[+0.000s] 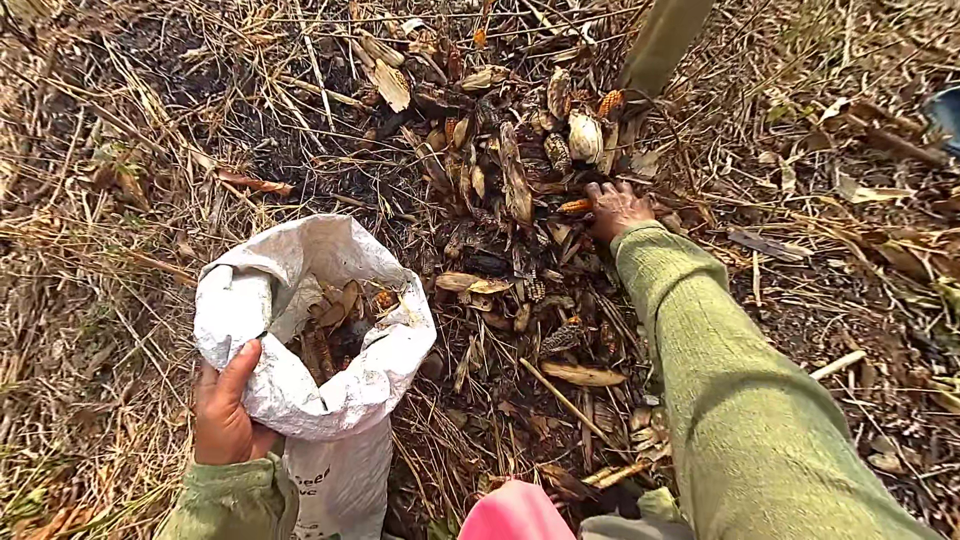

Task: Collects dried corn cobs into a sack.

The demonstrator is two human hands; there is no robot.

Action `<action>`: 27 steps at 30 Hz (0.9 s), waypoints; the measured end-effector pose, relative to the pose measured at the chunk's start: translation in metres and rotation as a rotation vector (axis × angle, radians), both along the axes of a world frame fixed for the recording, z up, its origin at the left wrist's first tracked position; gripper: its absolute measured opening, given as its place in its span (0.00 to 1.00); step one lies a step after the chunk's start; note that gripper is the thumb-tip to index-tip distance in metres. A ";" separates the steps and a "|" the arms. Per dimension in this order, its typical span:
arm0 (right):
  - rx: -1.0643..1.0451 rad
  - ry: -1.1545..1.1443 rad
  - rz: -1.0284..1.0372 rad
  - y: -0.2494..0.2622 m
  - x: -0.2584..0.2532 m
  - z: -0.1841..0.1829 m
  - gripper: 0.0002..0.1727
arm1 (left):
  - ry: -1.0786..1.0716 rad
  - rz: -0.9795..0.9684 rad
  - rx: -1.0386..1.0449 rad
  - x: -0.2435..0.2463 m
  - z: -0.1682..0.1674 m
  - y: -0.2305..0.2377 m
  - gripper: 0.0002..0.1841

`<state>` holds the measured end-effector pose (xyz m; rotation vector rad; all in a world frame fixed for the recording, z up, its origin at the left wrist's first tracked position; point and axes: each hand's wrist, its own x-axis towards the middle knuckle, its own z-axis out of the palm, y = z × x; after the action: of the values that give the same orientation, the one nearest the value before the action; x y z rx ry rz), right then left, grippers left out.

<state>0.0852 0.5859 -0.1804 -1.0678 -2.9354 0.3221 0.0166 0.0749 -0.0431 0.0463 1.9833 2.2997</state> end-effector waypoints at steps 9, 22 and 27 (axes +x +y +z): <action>-0.165 0.299 -0.171 -0.026 -0.008 0.043 0.31 | 0.013 -0.029 0.013 -0.002 -0.003 -0.005 0.14; -0.532 0.629 0.136 -0.129 -0.070 0.066 0.22 | -0.012 -0.024 0.016 0.000 0.001 -0.003 0.13; -0.144 0.228 -0.205 -0.040 -0.025 -0.008 0.33 | 0.007 -0.047 0.032 0.000 -0.002 -0.009 0.14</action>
<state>0.0605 0.5461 -0.1885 -1.2441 -2.6103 0.6126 0.0162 0.0662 -0.0447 0.1021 1.9273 2.3056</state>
